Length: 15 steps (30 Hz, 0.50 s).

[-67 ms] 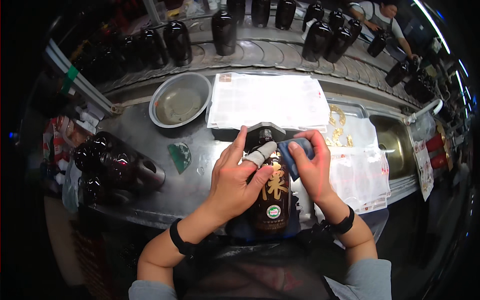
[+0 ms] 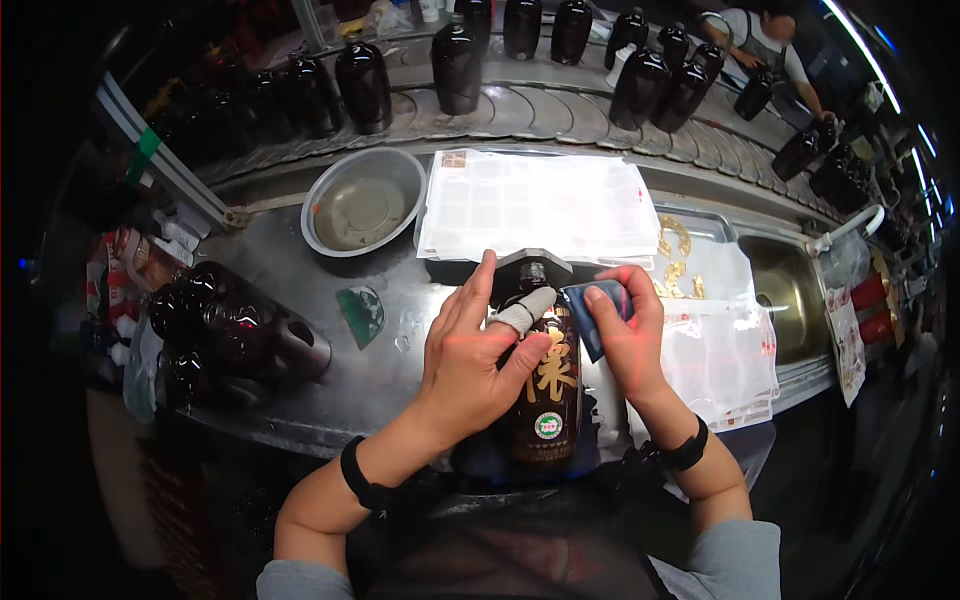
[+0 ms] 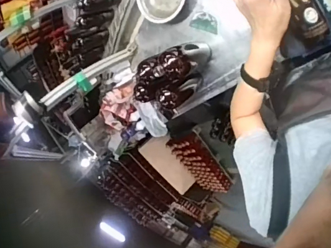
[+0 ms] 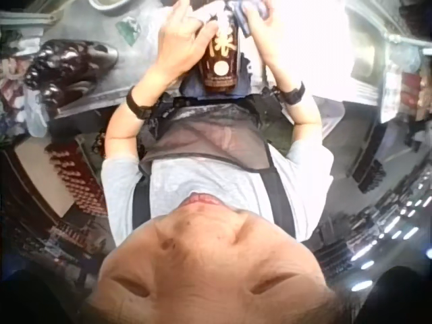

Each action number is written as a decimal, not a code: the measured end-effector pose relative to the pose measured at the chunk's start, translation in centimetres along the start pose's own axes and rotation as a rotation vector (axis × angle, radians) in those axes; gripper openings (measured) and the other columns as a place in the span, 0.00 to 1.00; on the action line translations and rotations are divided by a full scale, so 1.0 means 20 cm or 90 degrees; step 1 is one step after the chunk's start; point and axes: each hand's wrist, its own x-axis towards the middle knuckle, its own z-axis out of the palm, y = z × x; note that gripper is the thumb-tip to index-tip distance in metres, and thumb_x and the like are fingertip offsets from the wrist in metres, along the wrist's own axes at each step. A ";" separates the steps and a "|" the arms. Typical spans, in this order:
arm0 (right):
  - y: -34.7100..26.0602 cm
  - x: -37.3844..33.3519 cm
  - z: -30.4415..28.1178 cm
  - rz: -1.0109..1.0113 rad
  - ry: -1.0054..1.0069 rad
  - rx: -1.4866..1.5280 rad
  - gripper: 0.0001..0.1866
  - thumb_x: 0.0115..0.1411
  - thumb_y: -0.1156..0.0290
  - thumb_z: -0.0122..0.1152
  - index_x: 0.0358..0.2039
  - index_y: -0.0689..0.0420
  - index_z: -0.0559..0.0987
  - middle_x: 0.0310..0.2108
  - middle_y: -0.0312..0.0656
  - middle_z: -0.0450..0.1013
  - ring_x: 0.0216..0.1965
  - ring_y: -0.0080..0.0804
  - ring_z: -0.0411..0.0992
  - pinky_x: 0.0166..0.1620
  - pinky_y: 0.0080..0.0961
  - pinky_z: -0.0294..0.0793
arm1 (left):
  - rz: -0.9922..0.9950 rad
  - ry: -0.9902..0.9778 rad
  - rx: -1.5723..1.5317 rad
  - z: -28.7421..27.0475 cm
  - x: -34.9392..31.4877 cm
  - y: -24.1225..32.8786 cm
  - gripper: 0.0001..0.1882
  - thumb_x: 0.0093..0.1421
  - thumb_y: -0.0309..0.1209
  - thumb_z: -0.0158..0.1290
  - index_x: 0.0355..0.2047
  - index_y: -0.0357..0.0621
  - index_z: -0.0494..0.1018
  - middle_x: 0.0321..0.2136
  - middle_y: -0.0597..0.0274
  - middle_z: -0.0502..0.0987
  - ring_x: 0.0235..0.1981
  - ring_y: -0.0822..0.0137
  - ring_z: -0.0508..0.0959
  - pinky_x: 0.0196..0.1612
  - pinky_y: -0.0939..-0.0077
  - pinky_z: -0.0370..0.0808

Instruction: Applying decorative and informational labels to large brown glass bottles on an assembly line.

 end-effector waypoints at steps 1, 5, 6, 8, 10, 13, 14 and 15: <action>0.04 0.01 -0.02 -0.006 -0.006 -0.004 0.10 0.59 0.73 0.63 0.38 0.62 0.74 0.31 0.38 0.73 0.33 0.19 0.68 0.38 0.19 0.70 | -0.001 0.009 -0.001 -0.01 0.00 0.00 0.21 0.64 0.45 0.54 0.52 0.50 0.80 0.65 0.33 0.59 0.58 0.42 0.70 0.61 0.57 0.65; 0.04 -0.02 -0.03 0.019 -0.028 0.022 0.08 0.59 0.73 0.63 0.38 0.61 0.75 0.32 0.36 0.72 0.34 0.18 0.68 0.38 0.17 0.69 | 0.000 -0.002 0.067 -0.01 0.00 0.05 0.19 0.62 0.46 0.56 0.48 0.49 0.82 0.65 0.33 0.60 0.64 0.40 0.64 0.65 0.43 0.55; 0.01 -0.02 -0.04 -0.013 -0.003 0.002 0.08 0.60 0.74 0.63 0.38 0.61 0.75 0.32 0.36 0.72 0.34 0.18 0.68 0.38 0.17 0.69 | 0.023 -0.013 0.081 -0.01 0.00 0.06 0.18 0.61 0.45 0.57 0.45 0.48 0.82 0.65 0.33 0.60 0.65 0.40 0.62 0.65 0.40 0.53; -0.04 -0.05 -0.07 -0.032 0.016 -0.001 0.09 0.60 0.74 0.63 0.39 0.61 0.74 0.32 0.36 0.72 0.34 0.17 0.68 0.38 0.16 0.69 | 0.055 -0.037 0.091 0.01 0.00 0.08 0.16 0.59 0.44 0.58 0.39 0.45 0.83 0.65 0.33 0.60 0.66 0.38 0.61 0.66 0.35 0.49; -0.11 -0.09 -0.08 -0.018 0.031 0.035 0.09 0.60 0.75 0.62 0.40 0.60 0.74 0.32 0.35 0.72 0.33 0.16 0.68 0.38 0.15 0.70 | 0.044 -0.010 0.060 0.02 -0.02 0.08 0.17 0.60 0.43 0.57 0.43 0.48 0.83 0.65 0.35 0.60 0.66 0.39 0.61 0.67 0.37 0.47; -0.15 -0.10 -0.02 0.002 -0.044 0.063 0.10 0.60 0.73 0.62 0.41 0.60 0.73 0.34 0.35 0.71 0.36 0.17 0.68 0.40 0.16 0.70 | -0.047 0.040 0.067 0.03 -0.15 0.01 0.20 0.62 0.43 0.55 0.54 0.56 0.79 0.65 0.36 0.60 0.66 0.43 0.63 0.67 0.39 0.49; -0.18 -0.09 0.03 -0.028 -0.065 -0.002 0.10 0.61 0.72 0.63 0.40 0.60 0.73 0.34 0.35 0.70 0.36 0.18 0.67 0.41 0.18 0.70 | -0.059 0.050 0.062 0.02 -0.16 -0.01 0.20 0.63 0.43 0.54 0.55 0.57 0.78 0.65 0.36 0.61 0.66 0.44 0.63 0.66 0.39 0.49; -0.13 -0.08 0.06 -0.086 -0.054 -0.079 0.10 0.62 0.71 0.62 0.40 0.59 0.72 0.34 0.34 0.70 0.36 0.18 0.66 0.41 0.18 0.69 | -0.074 0.058 0.051 0.02 -0.17 -0.01 0.21 0.64 0.43 0.54 0.56 0.58 0.77 0.65 0.36 0.61 0.66 0.44 0.63 0.66 0.39 0.49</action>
